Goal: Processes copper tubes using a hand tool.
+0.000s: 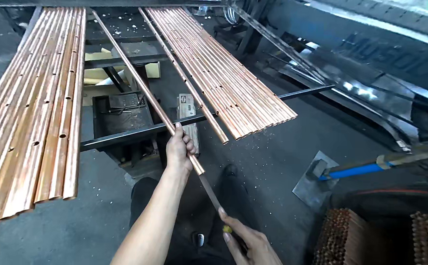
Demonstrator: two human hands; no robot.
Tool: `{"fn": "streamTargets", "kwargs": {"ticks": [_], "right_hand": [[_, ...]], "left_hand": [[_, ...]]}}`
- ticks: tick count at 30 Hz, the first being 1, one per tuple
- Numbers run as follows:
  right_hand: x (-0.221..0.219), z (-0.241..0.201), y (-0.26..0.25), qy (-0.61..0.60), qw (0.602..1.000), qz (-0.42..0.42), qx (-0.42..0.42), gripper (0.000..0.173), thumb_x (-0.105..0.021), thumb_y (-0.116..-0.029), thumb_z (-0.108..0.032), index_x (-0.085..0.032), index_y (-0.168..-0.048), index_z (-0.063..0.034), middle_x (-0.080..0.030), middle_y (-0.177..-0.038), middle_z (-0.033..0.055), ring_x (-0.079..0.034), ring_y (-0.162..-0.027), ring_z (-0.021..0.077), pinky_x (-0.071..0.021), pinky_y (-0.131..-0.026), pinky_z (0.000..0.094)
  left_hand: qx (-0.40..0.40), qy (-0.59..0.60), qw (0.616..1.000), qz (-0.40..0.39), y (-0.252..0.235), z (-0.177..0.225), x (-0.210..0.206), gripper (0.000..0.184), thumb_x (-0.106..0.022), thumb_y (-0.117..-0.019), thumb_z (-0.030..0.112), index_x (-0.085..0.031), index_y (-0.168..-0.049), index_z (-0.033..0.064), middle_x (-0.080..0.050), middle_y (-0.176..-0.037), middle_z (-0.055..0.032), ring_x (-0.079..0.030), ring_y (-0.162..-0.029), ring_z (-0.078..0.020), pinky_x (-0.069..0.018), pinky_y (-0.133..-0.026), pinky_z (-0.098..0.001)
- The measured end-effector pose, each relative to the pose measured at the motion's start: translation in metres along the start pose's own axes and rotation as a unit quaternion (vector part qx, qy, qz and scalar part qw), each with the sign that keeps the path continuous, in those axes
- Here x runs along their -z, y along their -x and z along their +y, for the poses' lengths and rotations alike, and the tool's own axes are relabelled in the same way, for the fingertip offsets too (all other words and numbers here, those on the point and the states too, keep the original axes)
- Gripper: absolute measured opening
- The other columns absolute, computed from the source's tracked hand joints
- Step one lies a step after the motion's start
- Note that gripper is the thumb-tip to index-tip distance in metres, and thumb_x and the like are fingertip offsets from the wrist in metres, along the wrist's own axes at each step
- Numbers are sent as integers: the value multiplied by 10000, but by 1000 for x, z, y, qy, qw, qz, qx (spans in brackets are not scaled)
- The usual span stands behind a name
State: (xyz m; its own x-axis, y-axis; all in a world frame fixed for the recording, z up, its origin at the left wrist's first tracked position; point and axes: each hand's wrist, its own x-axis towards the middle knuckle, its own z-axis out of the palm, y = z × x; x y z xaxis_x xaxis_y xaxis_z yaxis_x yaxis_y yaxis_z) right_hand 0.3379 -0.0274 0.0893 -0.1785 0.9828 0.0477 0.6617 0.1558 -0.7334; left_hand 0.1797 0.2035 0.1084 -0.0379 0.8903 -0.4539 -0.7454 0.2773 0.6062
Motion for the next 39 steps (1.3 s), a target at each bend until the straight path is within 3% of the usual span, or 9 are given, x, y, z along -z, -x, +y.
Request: {"fn": "streamTargets", "kwargs": {"ticks": [5, 8, 13, 19, 24, 28, 31, 34, 39], "right_hand": [[-9, 5, -23, 0, 1000, 5, 15, 452, -541, -1052, -255, -558, -1499, -188, -751, -1043, 45, -692, -763, 125, -610, -699, 355], [4, -4, 5, -26, 999, -20, 3, 432, -570, -1043, -172, -577, -1464, -77, -755, -1038, 123, -724, -811, 187, -622, -755, 388], [1, -2, -8, -7, 1000, -6, 3, 431, -566, -1037, -184, -585, -1460, -104, -754, -1012, 83, -701, -754, 153, -613, -698, 372], [5, -4, 16, -9, 1000, -19, -4, 418, -561, -1044, -150, -582, -1447, -40, -750, -1011, 143, -720, -794, 211, -617, -735, 405], [-5, 0, -16, 25, 1000, 4, 8, 443, -568, -1031, -203, -584, -1470, -144, -750, -1006, 62, -704, -759, 152, -615, -689, 375], [6, -7, 13, -14, 999, -32, -7, 425, -551, -1057, -179, -570, -1457, -38, -747, -1030, 150, -724, -818, 219, -618, -759, 425], [4, -4, 10, -5, 1000, -26, 2, 419, -562, -1042, -155, -580, -1437, -17, -745, -997, 140, -704, -764, 193, -612, -715, 388], [-2, -5, -12, 21, 1000, 4, 17, 434, -595, -1013, -140, -598, -1438, -55, -760, -1012, 102, -711, -751, 152, -621, -704, 357], [4, -11, 14, -7, 999, -43, 4, 419, -541, -1052, -152, -570, -1440, 2, -745, -1039, 165, -720, -821, 223, -611, -762, 421]], "left_hand": [[16, 13, 1000, 8, 2, 7, 0, 337, -428, -1093, 414, -534, -938, 135, -451, -602, 45, -426, -420, -51, -406, -398, -188], [58, 83, 990, -97, -8, 1, 16, 391, -372, -1083, 449, -595, -1045, 131, -561, -709, 9, -554, -538, -94, -496, -505, -227], [28, 115, 982, -150, -8, -5, 14, 384, -359, -1111, 431, -553, -942, 146, -453, -588, 70, -433, -406, -22, -402, -389, -145], [25, 19, 997, -65, -1, 0, 5, 371, -410, -1094, 465, -510, -896, 168, -384, -549, 87, -358, -371, -2, -338, -356, -133], [16, 1, 999, 32, 6, 6, -5, 377, -457, -1082, 462, -494, -869, 153, -402, -564, 58, -387, -398, -38, -369, -379, -171], [61, 106, 987, -108, -7, -3, 14, 423, -403, -1083, 468, -592, -935, 121, -576, -713, -3, -567, -547, -104, -505, -504, -236], [59, 146, 972, -175, -10, -7, 19, 430, -349, -1104, 464, -562, -918, 140, -496, -620, 50, -468, -441, -38, -431, -412, -167], [45, 109, 982, -146, -9, -1, 13, 353, -381, -1113, 403, -532, -927, 144, -439, -586, 67, -405, -392, -19, -393, -373, -152], [46, 15, 999, -13, 3, 11, 5, 291, -485, -1090, 354, -524, -918, 123, -377, -544, 70, -346, -364, -11, -337, -344, -147]]}}
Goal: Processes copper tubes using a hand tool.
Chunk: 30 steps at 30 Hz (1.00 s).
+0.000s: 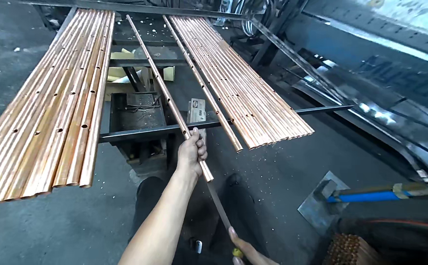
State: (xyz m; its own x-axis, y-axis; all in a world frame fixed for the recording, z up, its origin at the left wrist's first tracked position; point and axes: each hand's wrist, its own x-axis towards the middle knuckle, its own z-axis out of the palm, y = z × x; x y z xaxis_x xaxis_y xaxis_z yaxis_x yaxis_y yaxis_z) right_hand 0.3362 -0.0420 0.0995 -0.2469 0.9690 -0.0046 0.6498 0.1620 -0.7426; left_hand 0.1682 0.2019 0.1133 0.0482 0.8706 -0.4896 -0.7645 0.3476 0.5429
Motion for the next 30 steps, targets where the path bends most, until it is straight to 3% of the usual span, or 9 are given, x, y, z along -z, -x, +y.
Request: {"fn": "streamTargets", "kwargs": {"ticks": [5, 10, 13, 15, 18, 21, 24, 28, 30], "right_hand": [[-10, 2, -30, 15, 999, 41, 17, 448, -590, -1021, -169, -586, -1465, -113, -763, -1026, 82, -716, -765, 156, -621, -710, 375], [-1, 4, 2, -9, 1000, 10, 9, 407, -552, -1052, -166, -588, -1438, -42, -750, -997, 140, -715, -775, 206, -614, -724, 414], [-12, 11, -25, 11, 998, 53, 23, 425, -566, -1035, -206, -596, -1454, -143, -750, -968, 56, -679, -706, 142, -605, -655, 372], [-12, 13, -30, 18, 998, 59, 22, 440, -558, -1039, -239, -582, -1476, -194, -749, -980, 39, -684, -719, 134, -606, -665, 370], [-4, 7, 1, 4, 999, 37, -4, 422, -581, -1041, -194, -595, -1459, -132, -763, -1019, 109, -733, -793, 206, -624, -734, 429], [-10, 11, -8, 44, 997, 57, 0, 422, -581, -1026, -222, -612, -1444, -171, -754, -948, 78, -711, -724, 196, -612, -662, 420], [-13, 17, -34, 58, 995, 74, 22, 443, -546, -1031, -276, -589, -1470, -234, -750, -961, 34, -700, -711, 159, -609, -635, 396], [-5, 10, 3, 0, 999, 34, -9, 428, -565, -1052, -226, -581, -1476, -168, -760, -1008, 98, -731, -792, 207, -625, -727, 437], [-7, 14, 6, 4, 999, 38, -8, 422, -564, -1048, -220, -592, -1464, -163, -754, -971, 99, -716, -757, 206, -615, -697, 428]], "left_hand": [[-43, -16, 996, 79, 11, 6, -4, 241, -537, -1067, 339, -555, -944, 132, -456, -638, 39, -427, -445, -55, -414, -409, -187], [9, 60, 988, -145, -4, -9, 26, 327, -383, -1051, 363, -613, -1121, 141, -605, -821, -9, -586, -614, -91, -511, -561, -222], [5, 116, 970, -214, -5, -12, 26, 193, -448, -1061, 278, -593, -1045, 153, -532, -720, 37, -489, -495, -29, -422, -441, -139], [2, 107, 976, -187, -6, -6, 22, 186, -473, -1065, 244, -617, -1086, 128, -514, -677, 46, -473, -452, -26, -431, -411, -140], [-8, 55, 990, -129, -6, -3, 14, 237, -439, -1095, 290, -610, -1115, 126, -477, -638, 63, -422, -409, -14, -403, -378, -137], [-33, 25, 998, -54, -3, -4, 3, 224, -441, -1101, 263, -564, -994, 110, -394, -557, 83, -344, -358, 6, -327, -335, -125], [-48, -13, 999, 8, 5, -4, -5, 201, -487, -1084, 286, -536, -951, 144, -415, -590, 73, -381, -396, -14, -363, -370, -143], [-11, 79, 990, -115, -2, -15, 13, 195, -443, -1046, 265, -568, -957, 144, -550, -742, 7, -550, -570, -87, -501, -543, -206], [-8, 158, 972, -174, -8, -18, 16, 197, -410, -1047, 209, -565, -957, 126, -559, -732, 3, -566, -566, -86, -504, -528, -195]]}}
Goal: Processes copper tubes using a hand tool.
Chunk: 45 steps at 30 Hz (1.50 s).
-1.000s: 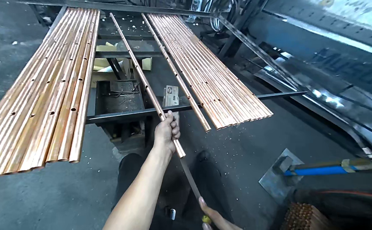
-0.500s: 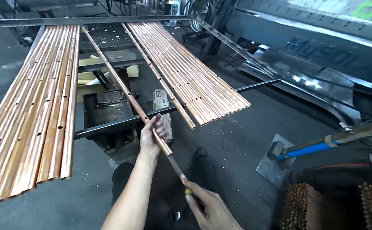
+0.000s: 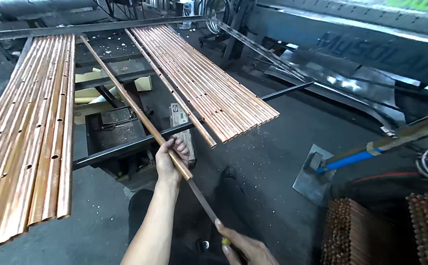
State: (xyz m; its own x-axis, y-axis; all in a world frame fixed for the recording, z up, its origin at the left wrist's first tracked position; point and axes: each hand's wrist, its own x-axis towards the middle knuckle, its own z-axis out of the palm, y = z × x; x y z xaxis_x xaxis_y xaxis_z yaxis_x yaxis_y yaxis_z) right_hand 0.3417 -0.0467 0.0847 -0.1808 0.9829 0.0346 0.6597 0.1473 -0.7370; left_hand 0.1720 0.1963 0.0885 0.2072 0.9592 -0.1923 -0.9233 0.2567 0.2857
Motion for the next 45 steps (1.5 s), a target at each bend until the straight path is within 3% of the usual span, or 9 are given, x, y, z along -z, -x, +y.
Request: {"fn": "streamTargets", "kwargs": {"ticks": [7, 13, 17, 22, 26, 33, 38, 40, 45], "right_hand": [[-2, -7, -9, 40, 999, 9, -17, 436, -572, -1033, -233, -598, -1467, -204, -758, -971, 97, -729, -752, 231, -618, -673, 457], [-10, -1, -37, 70, 997, 33, 18, 447, -558, -1015, -260, -602, -1459, -231, -727, -883, 62, -681, -656, 190, -590, -585, 411], [-3, -3, -13, 4, 1000, -4, -9, 437, -566, -1043, -223, -581, -1479, -192, -758, -1008, 98, -730, -786, 211, -622, -711, 441], [-5, -2, -31, 54, 998, 16, 5, 435, -553, -1033, -253, -595, -1463, -201, -738, -923, 62, -686, -684, 182, -598, -615, 407], [-2, -6, -25, 52, 999, 8, -7, 440, -570, -1032, -227, -593, -1468, -181, -748, -961, 95, -715, -724, 215, -614, -648, 432], [-5, -1, -41, 85, 996, 30, 16, 444, -574, -1011, -221, -608, -1450, -159, -745, -947, 69, -697, -687, 177, -607, -611, 403], [3, -2, -7, 33, 999, -8, 12, 414, -561, -1037, -151, -585, -1421, 2, -747, -1007, 149, -719, -778, 227, -617, -721, 434], [0, -1, -21, 61, 998, 12, 14, 417, -582, -1014, -157, -610, -1414, -43, -748, -949, 112, -697, -700, 198, -611, -644, 416], [2, -6, -26, 87, 996, 17, 0, 447, -595, -1009, -175, -599, -1449, -94, -758, -979, 121, -728, -730, 239, -621, -653, 460]], "left_hand": [[-7, -162, 983, 83, 5, 4, -12, 158, -481, -1087, 254, -592, -1121, 146, -518, -703, 55, -444, -442, -3, -410, -400, -122], [-41, -224, 948, 221, 10, 0, -34, 178, -521, -1079, 297, -544, -1008, 135, -417, -611, 61, -379, -405, -21, -369, -370, -147], [8, -156, 980, 122, 6, 8, -18, 216, -462, -1054, 316, -575, -985, 145, -527, -711, 17, -482, -491, -62, -432, -442, -176], [33, -58, 998, -18, 3, 4, 1, 164, -467, -1071, 243, -587, -1035, 137, -505, -672, 48, -473, -452, -22, -432, -414, -135], [29, -122, 991, 54, -4, 10, -9, 255, -428, -1103, 307, -612, -1113, 131, -504, -656, 59, -445, -417, -14, -423, -383, -144], [-8, -187, 954, 232, 1, -2, -35, 275, -514, -1078, 364, -525, -937, 129, -396, -576, 55, -376, -391, -39, -375, -364, -171], [22, -94, 991, 88, -13, 4, -10, 303, -415, -1076, 340, -571, -943, 116, -557, -678, 3, -542, -513, -95, -485, -483, -227], [34, -46, 998, -1, -14, 0, 0, 305, -399, -1101, 332, -553, -939, 124, -495, -630, 31, -461, -440, -54, -420, -407, -179], [48, -108, 992, 50, -14, 6, -12, 284, -414, -1111, 346, -528, -960, 135, -419, -581, 68, -375, -377, -15, -372, -354, -149]]}}
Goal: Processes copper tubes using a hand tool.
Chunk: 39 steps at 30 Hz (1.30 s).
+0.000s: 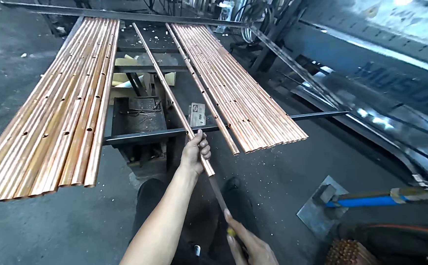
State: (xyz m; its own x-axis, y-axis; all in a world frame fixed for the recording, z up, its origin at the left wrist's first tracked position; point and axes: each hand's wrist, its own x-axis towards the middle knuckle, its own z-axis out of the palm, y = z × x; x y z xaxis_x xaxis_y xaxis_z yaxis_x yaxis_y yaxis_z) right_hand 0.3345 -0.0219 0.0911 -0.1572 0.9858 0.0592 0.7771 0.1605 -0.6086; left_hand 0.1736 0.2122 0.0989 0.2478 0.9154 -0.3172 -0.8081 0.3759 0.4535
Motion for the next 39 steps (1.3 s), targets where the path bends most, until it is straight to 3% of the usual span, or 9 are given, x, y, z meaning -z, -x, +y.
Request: {"fn": "streamTargets", "kwargs": {"ticks": [7, 13, 15, 17, 23, 28, 32, 36, 39], "right_hand": [[-7, 2, -15, 63, 998, 28, 8, 448, -582, -998, -228, -623, -1440, -163, -740, -914, 87, -697, -655, 213, -596, -566, 427], [0, 1, 14, 21, 1000, -2, -2, 429, -594, -1007, -186, -624, -1427, -106, -746, -936, 124, -708, -689, 229, -610, -614, 435], [-6, 5, -4, 59, 998, 35, 10, 442, -588, -992, -225, -635, -1427, -162, -732, -877, 79, -670, -614, 193, -584, -545, 410], [-4, 5, -12, 84, 995, 44, 10, 460, -575, -992, -247, -620, -1448, -206, -725, -872, 70, -670, -612, 191, -582, -539, 396], [0, -4, 9, 107, 994, 28, -12, 446, -602, -983, -210, -637, -1426, -173, -725, -874, 113, -684, -624, 236, -581, -540, 429], [-13, -2, -13, 285, 950, 124, 10, 478, -596, -934, -235, -659, -1402, -312, -667, -802, 87, -664, -614, 255, -509, -446, 379], [-2, 10, 22, 329, 935, 131, -8, 447, -622, -946, -195, -680, -1376, -303, -648, -785, 119, -649, -620, 284, -498, -464, 374], [10, 21, 44, 228, 965, 73, -105, 458, -593, -990, -264, -626, -1443, -210, -709, -883, 160, -696, -673, 319, -554, -530, 469], [23, 23, 45, -18, 987, 21, -158, 740, -753, -923, -377, -472, -1537, -75, -750, -1003, 144, -717, -749, 272, -603, -653, 502]], "left_hand": [[-51, -101, 967, 229, 10, -7, -27, 251, -577, -1055, 359, -554, -1031, 111, -419, -620, 19, -407, -419, -85, -404, -388, -223], [-33, 9, 999, 10, 4, -14, 10, 304, -441, -1093, 378, -596, -1044, 122, -609, -774, -17, -613, -625, -121, -560, -600, -272], [-25, 43, 998, -48, 2, -19, 8, 298, -388, -1112, 354, -553, -988, 138, -527, -671, 34, -516, -495, -52, -480, -465, -185], [-23, 10, 999, -21, 3, -15, 0, 250, -405, -1116, 324, -536, -1004, 144, -463, -638, 56, -418, -426, -20, -395, -393, -147], [-25, -86, 982, 164, 13, -14, -19, 337, -496, -1068, 461, -526, -964, 142, -389, -569, 59, -367, -385, -35, -362, -361, -172], [-23, -241, 946, 215, 23, 4, -31, 144, -481, -1056, 160, -519, -1140, 49, -519, -743, -65, -513, -503, -142, -483, -457, -269], [-4, -405, 898, 170, 29, 8, -24, 354, -567, -1034, 119, -426, -1347, 34, -640, -911, -148, -660, -686, -205, -572, -621, -343], [-42, -362, 921, 140, 35, 10, -9, 372, -605, -1040, 181, -473, -1362, 50, -653, -927, -153, -667, -688, -222, -592, -625, -370], [-51, -313, 941, 121, 42, 5, 7, 347, -587, -1053, 361, -578, -1286, 104, -666, -918, -93, -644, -685, -177, -553, -584, -319]]}}
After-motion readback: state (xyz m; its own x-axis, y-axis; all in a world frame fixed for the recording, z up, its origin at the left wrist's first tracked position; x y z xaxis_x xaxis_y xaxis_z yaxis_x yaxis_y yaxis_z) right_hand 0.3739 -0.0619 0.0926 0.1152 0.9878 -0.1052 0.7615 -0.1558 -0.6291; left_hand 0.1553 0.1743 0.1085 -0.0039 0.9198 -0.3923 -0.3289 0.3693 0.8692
